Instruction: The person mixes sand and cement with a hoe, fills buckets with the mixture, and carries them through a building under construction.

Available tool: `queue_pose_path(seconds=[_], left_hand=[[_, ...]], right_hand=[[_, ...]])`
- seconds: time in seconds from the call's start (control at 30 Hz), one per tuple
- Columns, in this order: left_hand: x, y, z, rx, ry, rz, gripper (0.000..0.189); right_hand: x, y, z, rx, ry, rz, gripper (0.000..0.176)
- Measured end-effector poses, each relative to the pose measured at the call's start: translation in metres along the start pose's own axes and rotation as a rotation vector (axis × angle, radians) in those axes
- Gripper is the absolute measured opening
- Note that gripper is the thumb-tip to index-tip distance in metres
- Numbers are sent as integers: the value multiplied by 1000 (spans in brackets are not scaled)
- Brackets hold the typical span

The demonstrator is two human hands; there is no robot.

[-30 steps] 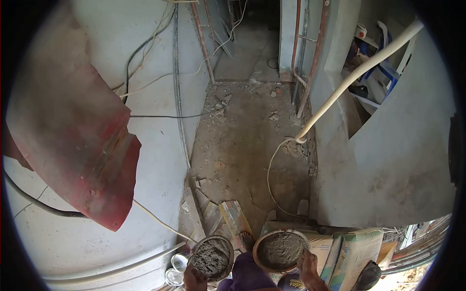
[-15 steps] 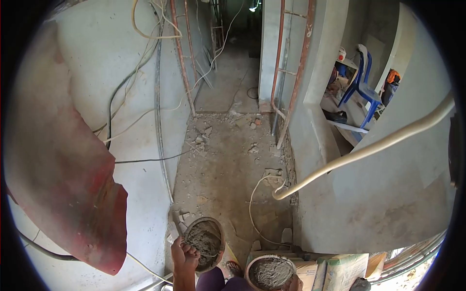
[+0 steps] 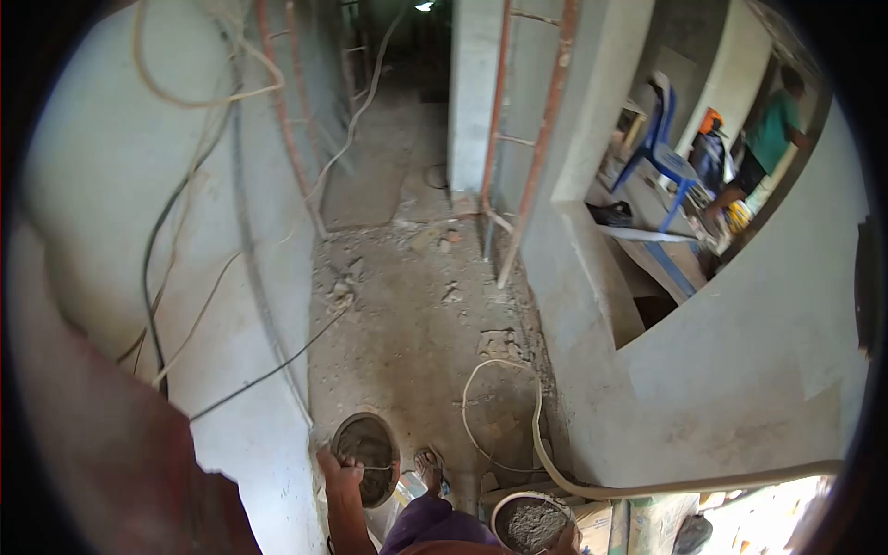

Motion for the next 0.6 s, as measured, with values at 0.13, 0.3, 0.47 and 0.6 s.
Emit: queue_pose_path(seconds=[0.13, 0.3, 0.47, 0.6], left_hand=[[-20, 27, -91, 182, 108, -287, 32], [-10, 59, -182, -35, 235, -21, 32], [99, 115, -237, 150, -286, -450, 66], [169, 135, -271, -15, -213, -307, 86]], right_hand=[[13, -1, 24, -22, 117, -88, 35], [9, -16, 64, -32, 275, -119, 35], [38, -33, 60, -45, 364, -188, 35], [92, -61, 20, -91, 377, -275, 34]])
Point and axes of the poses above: each hand's wrist, its own z-axis away from the middle knuckle, its own x-axis out of the palm, y = z × x, the point moved 7 cm from there along -z, towards the middle knuckle, and after that the axes turned 1 degree about -y, right-handed, at the moved point
